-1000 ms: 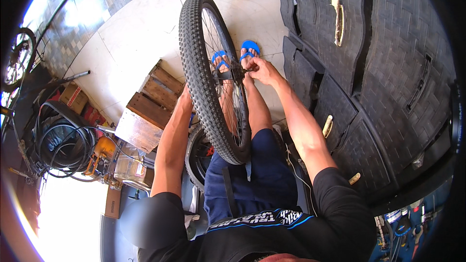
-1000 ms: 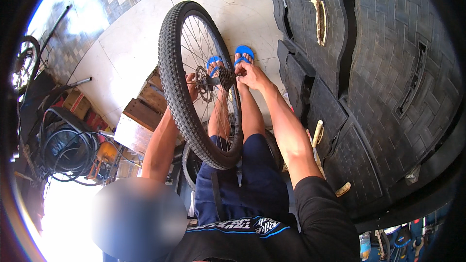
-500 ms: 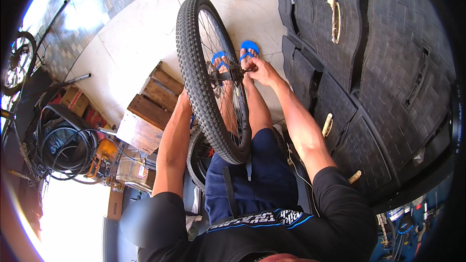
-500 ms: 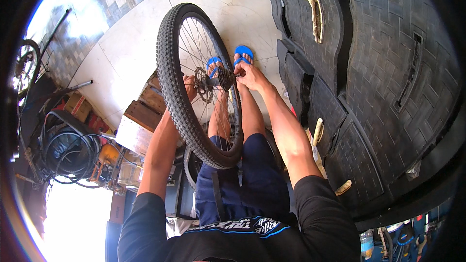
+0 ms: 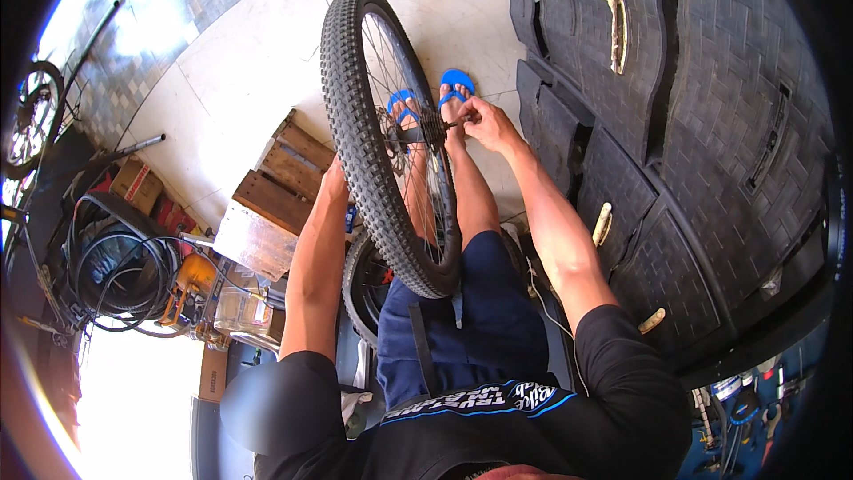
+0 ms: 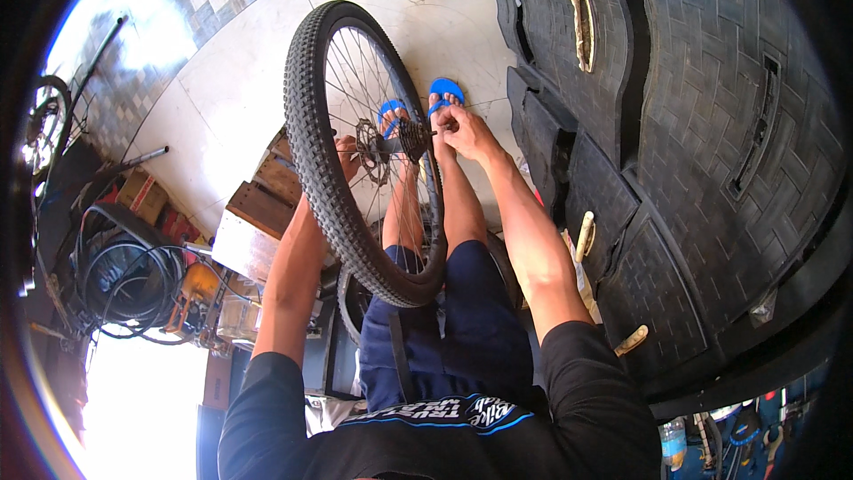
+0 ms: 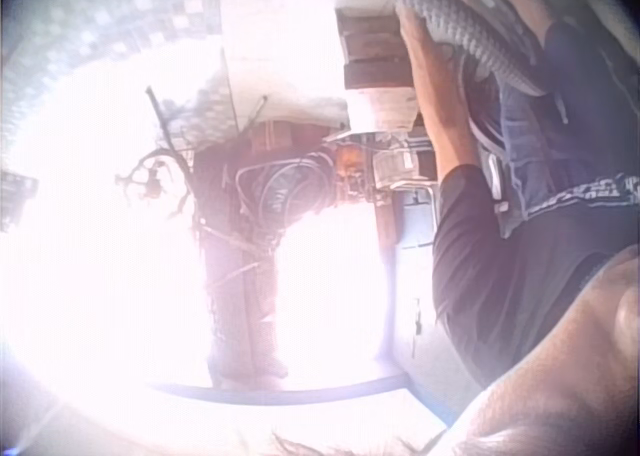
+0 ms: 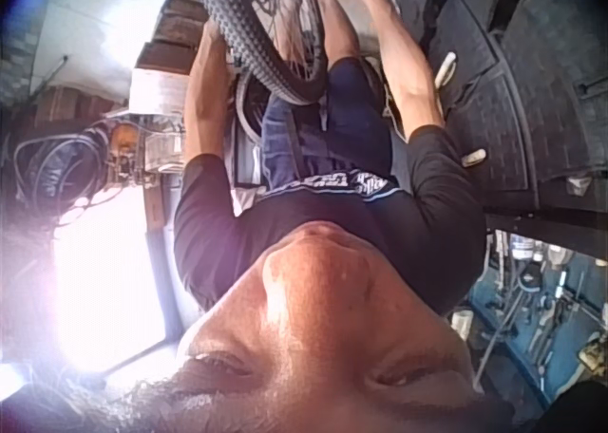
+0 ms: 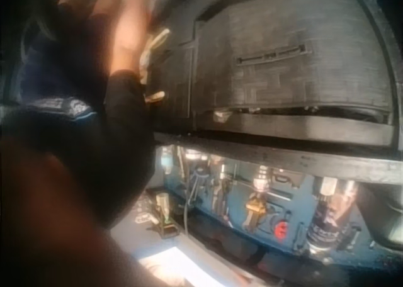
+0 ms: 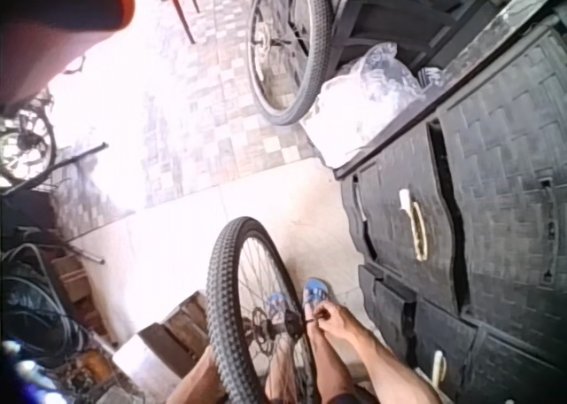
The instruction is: The person removes a bicycle wheel from a bike, then uses a wrench and a hammer to adjust and tighten components on the wheel's hub and cassette. The person works on the wheel while holding it between their legs and later places it on the floor to continue adjustments.
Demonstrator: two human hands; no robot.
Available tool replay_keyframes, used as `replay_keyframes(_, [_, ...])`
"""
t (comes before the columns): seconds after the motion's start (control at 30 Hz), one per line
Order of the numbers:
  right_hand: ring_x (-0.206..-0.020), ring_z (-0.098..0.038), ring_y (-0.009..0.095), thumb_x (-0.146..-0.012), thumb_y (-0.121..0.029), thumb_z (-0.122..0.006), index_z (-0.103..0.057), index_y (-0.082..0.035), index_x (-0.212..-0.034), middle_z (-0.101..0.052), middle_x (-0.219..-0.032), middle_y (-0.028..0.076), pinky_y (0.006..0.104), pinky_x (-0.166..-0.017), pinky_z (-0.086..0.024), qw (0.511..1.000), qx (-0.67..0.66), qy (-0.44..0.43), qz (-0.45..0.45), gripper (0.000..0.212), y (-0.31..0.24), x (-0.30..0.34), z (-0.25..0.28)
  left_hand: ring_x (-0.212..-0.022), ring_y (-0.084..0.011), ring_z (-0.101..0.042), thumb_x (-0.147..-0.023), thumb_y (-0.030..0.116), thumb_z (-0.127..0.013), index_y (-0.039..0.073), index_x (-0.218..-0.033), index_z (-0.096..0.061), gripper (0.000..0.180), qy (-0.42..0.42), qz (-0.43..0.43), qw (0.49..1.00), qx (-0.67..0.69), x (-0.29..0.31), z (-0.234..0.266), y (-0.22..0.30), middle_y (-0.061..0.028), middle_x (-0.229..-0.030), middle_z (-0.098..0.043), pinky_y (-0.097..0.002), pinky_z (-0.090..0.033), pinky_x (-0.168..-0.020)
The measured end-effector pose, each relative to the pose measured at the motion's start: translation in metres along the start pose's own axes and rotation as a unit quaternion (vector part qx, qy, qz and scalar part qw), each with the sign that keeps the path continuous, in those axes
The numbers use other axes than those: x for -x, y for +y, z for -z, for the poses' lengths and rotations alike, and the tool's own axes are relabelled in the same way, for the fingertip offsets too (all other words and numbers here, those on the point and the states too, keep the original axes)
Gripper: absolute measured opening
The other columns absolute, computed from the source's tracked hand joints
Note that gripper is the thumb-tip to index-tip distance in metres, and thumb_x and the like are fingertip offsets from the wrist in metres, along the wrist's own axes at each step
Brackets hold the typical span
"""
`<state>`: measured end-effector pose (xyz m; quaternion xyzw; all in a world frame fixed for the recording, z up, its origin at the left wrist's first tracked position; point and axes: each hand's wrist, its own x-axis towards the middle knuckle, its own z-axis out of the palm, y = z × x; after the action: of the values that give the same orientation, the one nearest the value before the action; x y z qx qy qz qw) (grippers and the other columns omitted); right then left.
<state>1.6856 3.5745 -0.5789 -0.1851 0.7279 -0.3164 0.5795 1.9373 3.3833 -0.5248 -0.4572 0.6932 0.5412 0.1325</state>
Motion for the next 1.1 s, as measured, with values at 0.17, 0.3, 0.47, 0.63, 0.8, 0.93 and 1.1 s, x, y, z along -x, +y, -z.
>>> replay_keyframes(0.17, [-0.080,-0.061,0.012,-0.090,-0.018,-0.068,-0.066,-0.004,-0.105,-0.064,-0.087,0.006,0.0311,-0.068,-0.053,0.992,-0.082,-0.043,-0.080,0.021,0.021,-0.002,0.010,-0.104,-0.0211,-0.064,-0.103,0.023,-0.062,0.001,-0.130,-0.058,0.036,-0.007,-0.010,1.000,0.012,-0.018,-0.010,0.002,-0.0092,-0.117,-0.068,-0.0348,-0.052,-0.089])
replay_keyframes(0.3, [-0.080,-0.060,0.011,-0.094,-0.047,-0.073,-0.069,-0.003,-0.103,-0.065,-0.082,0.008,0.0301,-0.067,-0.050,0.985,0.026,-0.068,-0.159,0.045,0.013,-0.012,0.001,-0.104,-0.0205,-0.064,-0.103,0.023,-0.062,0.000,-0.131,-0.058,0.036,-0.002,-0.003,1.000,0.018,-0.009,-0.004,0.004,-0.0089,-0.117,-0.068,-0.0343,-0.052,-0.089])
replay_keyframes(0.47, [-0.073,-0.060,0.014,-0.095,-0.046,-0.074,-0.075,-0.003,-0.101,-0.068,-0.081,0.007,0.0319,-0.066,-0.047,0.996,0.001,-0.067,-0.063,0.043,0.022,-0.012,-0.012,-0.103,-0.0197,-0.064,-0.104,0.024,-0.061,0.000,-0.131,-0.058,0.036,-0.011,-0.002,1.000,0.022,0.009,0.007,0.018,-0.0086,-0.117,-0.068,-0.0336,-0.052,-0.089])
replay_keyframes(0.63, [-0.092,-0.069,0.023,-0.092,-0.037,-0.077,-0.077,-0.001,-0.102,-0.075,-0.098,0.013,0.0366,-0.085,-0.053,0.981,-0.074,-0.054,-0.173,0.038,0.005,-0.002,-0.005,-0.103,-0.0189,-0.064,-0.104,0.024,-0.061,0.000,-0.131,-0.058,0.036,-0.006,0.008,1.000,0.028,0.015,0.006,0.016,-0.0082,-0.117,-0.068,-0.0329,-0.052,-0.089])
replay_keyframes(0.8, [-0.065,-0.059,0.010,-0.095,-0.031,-0.070,-0.072,-0.002,-0.109,-0.067,-0.079,0.002,0.0275,-0.057,-0.048,0.949,-0.227,0.110,-0.186,0.033,0.000,0.012,0.017,-0.103,-0.0181,-0.064,-0.105,0.024,-0.061,0.000,-0.131,-0.058,0.036,0.021,0.003,0.998,0.059,-0.005,0.004,0.020,-0.0079,-0.116,-0.068,-0.0323,-0.052,-0.089])
replay_keyframes(0.93, [-0.067,-0.060,0.013,-0.100,-0.019,-0.059,-0.067,-0.001,-0.109,-0.063,-0.085,0.002,0.0288,-0.060,-0.051,0.910,-0.384,0.082,-0.131,0.022,0.003,0.048,0.037,-0.102,-0.0174,-0.064,-0.106,0.025,-0.060,0.000,-0.131,-0.058,0.036,0.071,0.026,0.981,0.177,0.023,0.021,0.036,-0.0077,-0.116,-0.068,-0.0317,-0.052,-0.089])
replay_keyframes(1.1, [-0.073,-0.063,0.012,-0.102,-0.018,-0.056,-0.068,-0.003,-0.104,-0.066,-0.085,0.003,0.0272,-0.065,-0.053,0.880,-0.474,0.026,-0.035,0.020,-0.092,0.120,0.061,-0.105,-0.0160,-0.061,-0.109,0.042,-0.055,0.007,-0.142,-0.054,0.049,0.160,0.123,0.915,0.349,0.103,0.052,0.115,-0.0073,-0.124,-0.066,-0.0306,-0.051,-0.087])
